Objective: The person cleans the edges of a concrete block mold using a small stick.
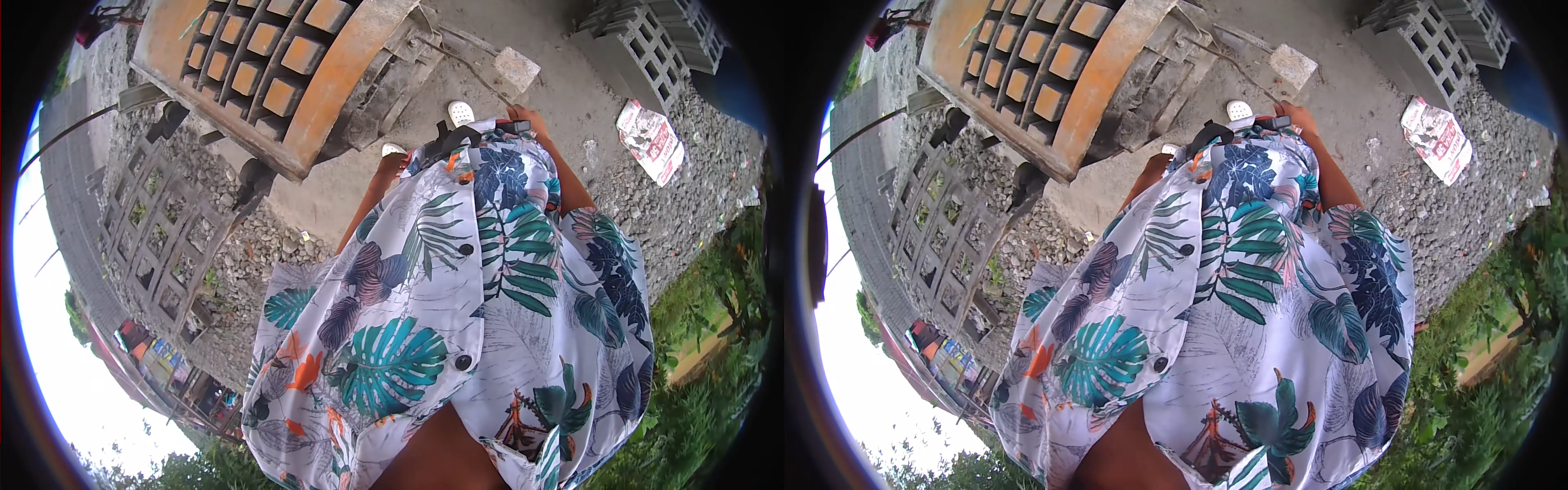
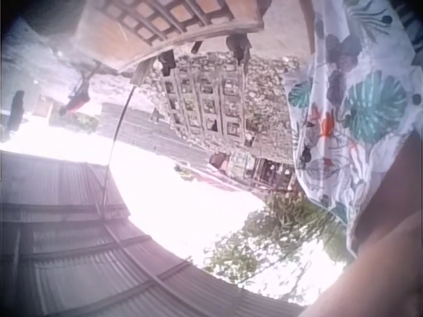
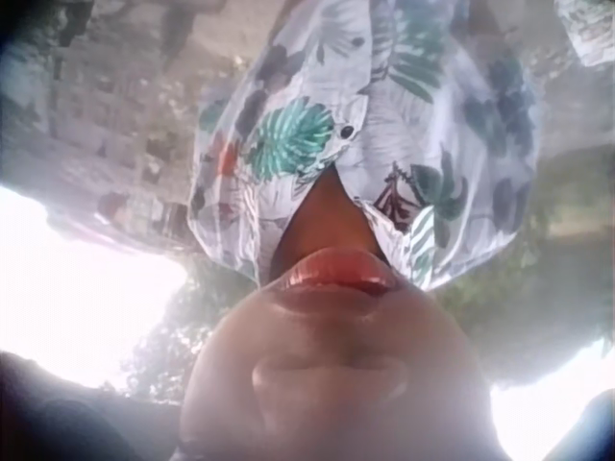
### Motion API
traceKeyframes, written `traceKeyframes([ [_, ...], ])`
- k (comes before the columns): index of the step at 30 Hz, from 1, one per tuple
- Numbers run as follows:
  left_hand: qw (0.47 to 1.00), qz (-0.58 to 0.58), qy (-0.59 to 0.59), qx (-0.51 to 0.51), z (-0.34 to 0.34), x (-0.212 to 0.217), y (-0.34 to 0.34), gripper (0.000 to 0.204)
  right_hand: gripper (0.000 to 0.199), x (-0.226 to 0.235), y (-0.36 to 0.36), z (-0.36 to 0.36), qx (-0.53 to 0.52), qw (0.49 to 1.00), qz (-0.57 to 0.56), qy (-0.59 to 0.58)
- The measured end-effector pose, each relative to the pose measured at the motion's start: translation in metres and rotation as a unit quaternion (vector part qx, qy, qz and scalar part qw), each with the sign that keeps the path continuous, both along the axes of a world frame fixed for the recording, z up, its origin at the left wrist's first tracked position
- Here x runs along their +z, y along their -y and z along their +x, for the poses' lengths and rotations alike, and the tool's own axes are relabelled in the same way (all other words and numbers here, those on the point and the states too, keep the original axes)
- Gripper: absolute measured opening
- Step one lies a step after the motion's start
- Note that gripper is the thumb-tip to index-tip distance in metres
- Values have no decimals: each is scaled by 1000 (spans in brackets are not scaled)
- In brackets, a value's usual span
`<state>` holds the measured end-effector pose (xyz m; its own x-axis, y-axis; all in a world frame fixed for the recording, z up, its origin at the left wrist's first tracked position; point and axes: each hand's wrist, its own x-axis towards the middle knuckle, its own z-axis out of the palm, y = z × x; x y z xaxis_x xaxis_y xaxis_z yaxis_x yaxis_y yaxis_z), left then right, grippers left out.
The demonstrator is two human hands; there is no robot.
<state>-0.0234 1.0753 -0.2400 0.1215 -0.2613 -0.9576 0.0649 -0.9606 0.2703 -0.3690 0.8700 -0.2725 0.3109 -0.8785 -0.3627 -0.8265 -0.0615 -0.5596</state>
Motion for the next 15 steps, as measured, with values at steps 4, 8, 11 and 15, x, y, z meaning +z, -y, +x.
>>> traceKeyframes([
  [4,1000,-15,-9,20,15,-16,3,35,32,38,2,24,-32,999,-14,23],
  [8,1000,-19,-14,10,8,-26,21,35,33,33,5,21,-51,997,-35,-37],
  [11,999,-24,-16,14,7,-29,28,35,30,31,8,24,-32,998,-17,-50],
  [15,999,-18,-18,19,7,-32,25,35,32,39,-6,28,-46,998,-32,-31],
])
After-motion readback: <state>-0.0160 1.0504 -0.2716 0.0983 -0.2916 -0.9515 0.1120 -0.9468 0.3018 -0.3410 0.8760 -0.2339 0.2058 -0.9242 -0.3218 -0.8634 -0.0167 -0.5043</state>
